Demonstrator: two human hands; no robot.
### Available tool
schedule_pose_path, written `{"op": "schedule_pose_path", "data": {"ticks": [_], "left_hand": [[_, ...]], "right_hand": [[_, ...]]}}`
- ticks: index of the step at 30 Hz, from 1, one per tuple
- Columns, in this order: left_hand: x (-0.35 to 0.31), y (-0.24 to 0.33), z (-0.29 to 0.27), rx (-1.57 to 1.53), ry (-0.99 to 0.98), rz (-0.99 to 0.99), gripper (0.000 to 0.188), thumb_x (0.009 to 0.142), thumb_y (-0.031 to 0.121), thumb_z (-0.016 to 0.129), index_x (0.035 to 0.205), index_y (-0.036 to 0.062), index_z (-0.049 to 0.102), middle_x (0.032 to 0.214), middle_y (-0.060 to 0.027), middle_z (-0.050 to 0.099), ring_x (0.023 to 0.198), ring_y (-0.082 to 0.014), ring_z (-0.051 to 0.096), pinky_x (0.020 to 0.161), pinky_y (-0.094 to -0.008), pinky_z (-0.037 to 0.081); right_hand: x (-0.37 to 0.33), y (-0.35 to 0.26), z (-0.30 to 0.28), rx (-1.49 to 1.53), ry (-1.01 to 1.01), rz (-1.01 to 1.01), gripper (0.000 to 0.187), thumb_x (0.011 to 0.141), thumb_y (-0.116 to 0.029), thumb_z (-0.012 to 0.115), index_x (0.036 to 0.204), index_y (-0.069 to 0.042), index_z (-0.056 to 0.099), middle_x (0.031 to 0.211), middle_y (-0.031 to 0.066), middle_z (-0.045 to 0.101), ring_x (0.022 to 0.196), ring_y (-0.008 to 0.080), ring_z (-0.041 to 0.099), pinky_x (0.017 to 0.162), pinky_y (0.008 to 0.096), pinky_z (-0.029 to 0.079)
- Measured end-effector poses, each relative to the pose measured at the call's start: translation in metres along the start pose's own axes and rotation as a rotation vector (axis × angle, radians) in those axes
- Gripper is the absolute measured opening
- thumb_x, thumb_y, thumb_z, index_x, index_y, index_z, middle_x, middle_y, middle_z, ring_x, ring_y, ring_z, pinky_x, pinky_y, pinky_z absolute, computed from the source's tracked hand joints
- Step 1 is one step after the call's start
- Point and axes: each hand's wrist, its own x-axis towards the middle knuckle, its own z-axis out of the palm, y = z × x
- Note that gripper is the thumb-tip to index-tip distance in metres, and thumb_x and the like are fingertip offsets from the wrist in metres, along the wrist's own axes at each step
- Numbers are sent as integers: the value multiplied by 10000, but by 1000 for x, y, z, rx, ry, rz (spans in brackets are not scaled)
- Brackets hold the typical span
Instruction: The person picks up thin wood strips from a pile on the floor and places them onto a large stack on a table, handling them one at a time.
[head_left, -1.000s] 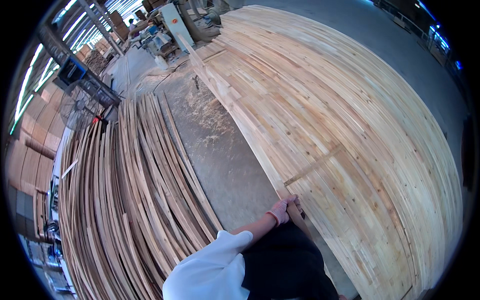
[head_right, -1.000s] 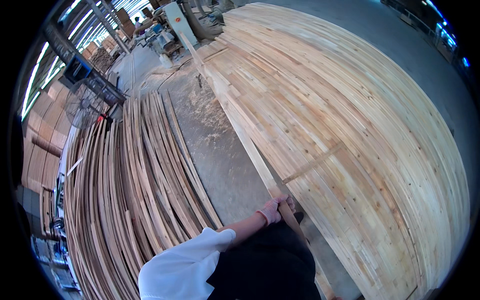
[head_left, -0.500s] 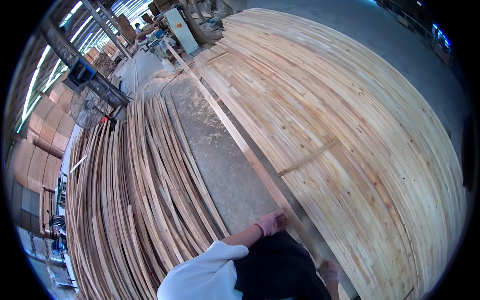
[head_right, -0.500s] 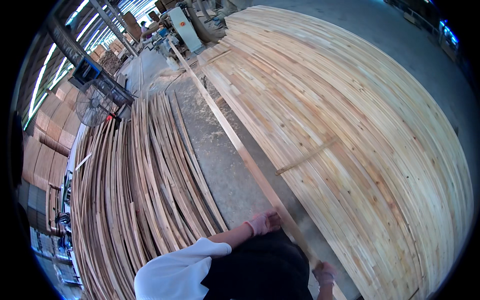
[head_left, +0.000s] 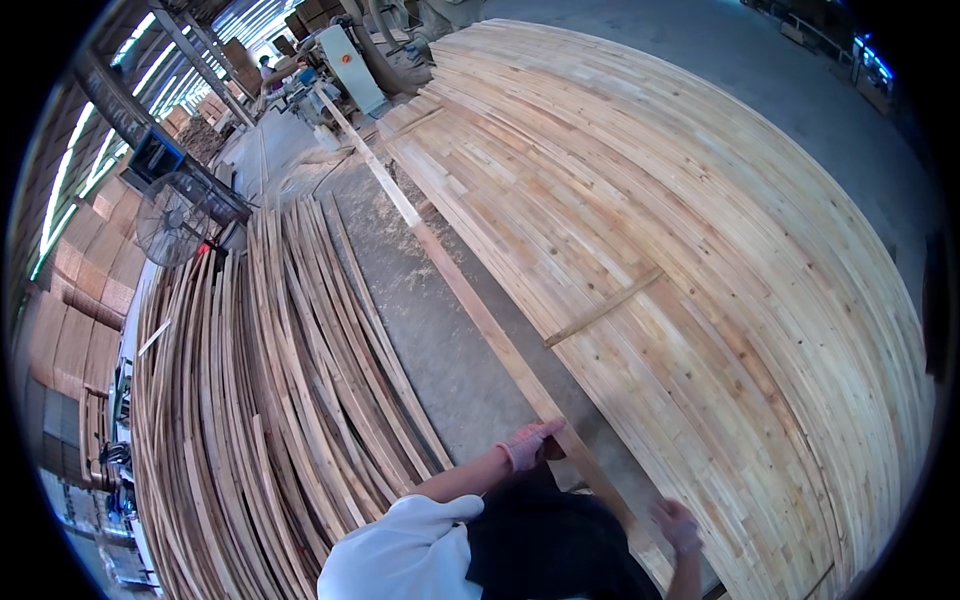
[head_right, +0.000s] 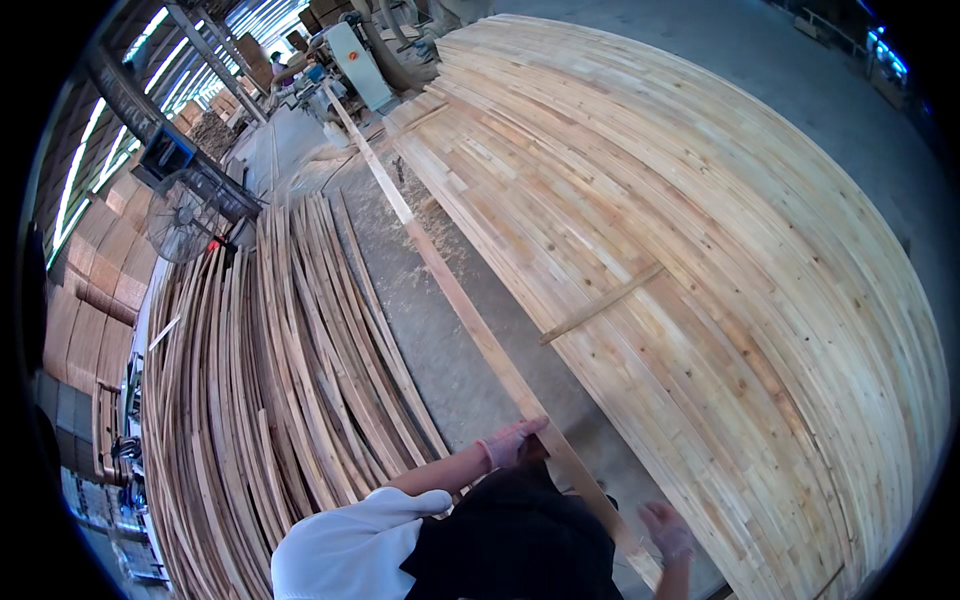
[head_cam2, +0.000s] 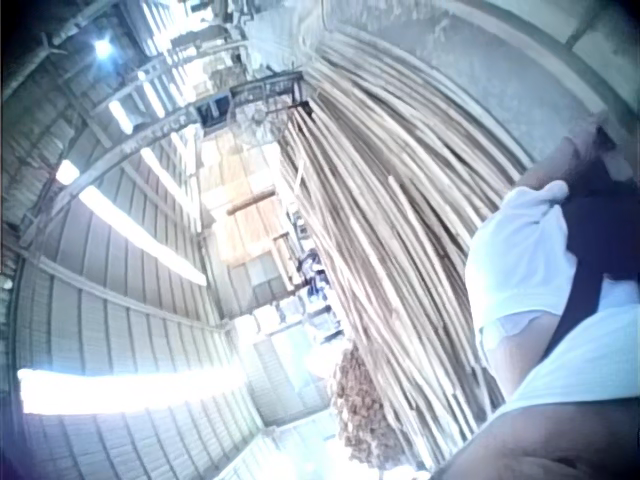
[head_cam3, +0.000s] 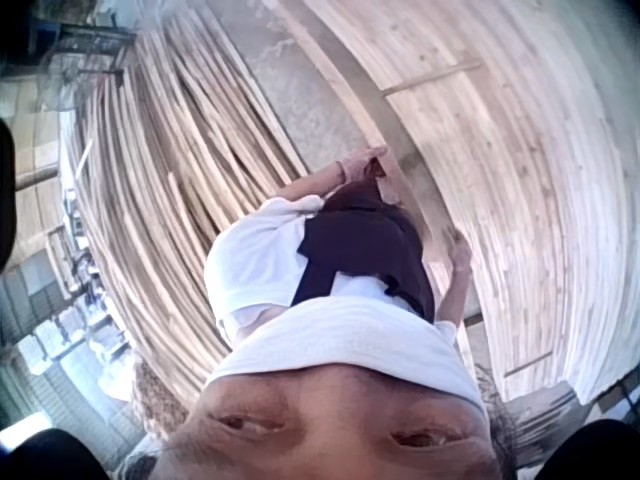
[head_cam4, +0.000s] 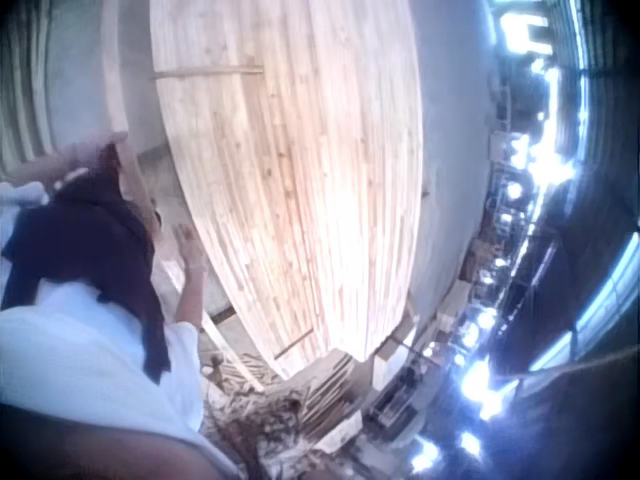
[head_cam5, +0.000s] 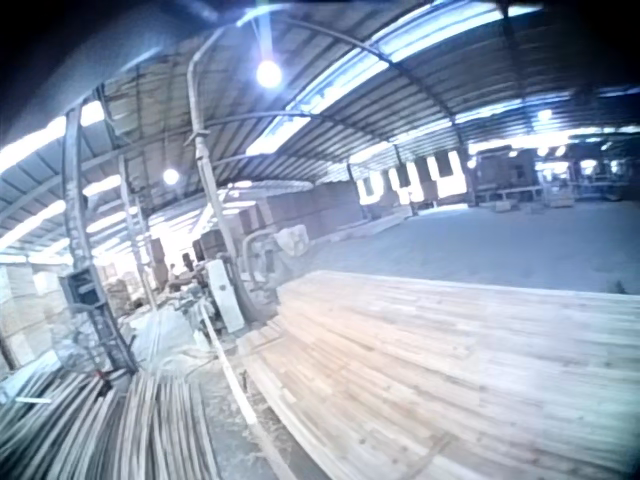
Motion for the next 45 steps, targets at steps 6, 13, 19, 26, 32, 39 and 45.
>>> {"op": "schedule_pose_path", "data": {"ticks": [6, 13, 19, 26, 32, 39, 45], "left_hand": [[-13, 139, 8, 187, 30, 194, 337, 912, 297, 589, 1094, 17, 546, 1055, -150, 647, 936, -280, 661, 847, -433, 550], [-18, 316, -1, 63, 280, 543, 346, 891, 325, 605, 1072, 35, 550, 960, -119, 656, 845, -263, 675, 760, -441, 578], [26, 415, -61, -263, 277, 684, 402, 877, 469, 570, 1024, 95, 578, 897, -68, 629, 780, -274, 620, 760, -471, 541], [92, 275, -83, -52, 114, 172, 220, 906, 292, 535, 981, 111, 634, 860, -56, 670, 778, -223, 660, 669, -344, 555], [31, 145, 1, 810, -632, -271, 347, 836, 186, 666, 1143, 34, 609, 1099, -64, 643, 1032, -149, 579, 908, -304, 462], [29, 133, -25, 957, -688, -58, 444, 937, 274, 537, 1301, 27, 470, 1257, -94, 549, 1157, -202, 530, 1005, -343, 418], [67, 191, -140, 499, -364, -9, 371, 969, 382, 476, 971, 35, 608, 879, -52, 632, 787, -137, 577, 794, -293, 474]], "right_hand": [[-170, 141, -90, -666, 235, 307, 490, 944, -454, 398, 1095, -53, 636, 1115, 132, 631, 993, 275, 625, 756, 443, 525], [-213, -42, -50, -383, 452, 272, 472, 942, -436, 413, 1088, -49, 641, 1064, 139, 655, 959, 300, 639, 739, 442, 529], [-147, -144, -3, -192, 479, 187, 457, 940, -421, 426, 1083, -46, 645, 1021, 145, 675, 930, 322, 651, 725, 441, 533], [-39, -205, 66, -60, 799, -17, 374, 914, -353, 500, 758, -56, 664, 653, 165, 625, 628, 300, 609, 597, 407, 463], [28, -297, 90, -239, 531, -217, 256, 837, -366, 573, 873, -131, 669, 704, 155, 629, 694, 353, 613, 648, 454, 474], [86, -306, 123, -99, 393, -624, 334, 874, -402, 535, 1028, -130, 653, 899, 140, 667, 854, 331, 630, 750, 430, 491], [77, -177, 92, -497, 202, 14, 442, 863, -486, 494, 1042, -114, 654, 995, 142, 664, 941, 327, 622, 831, 432, 476]]}}
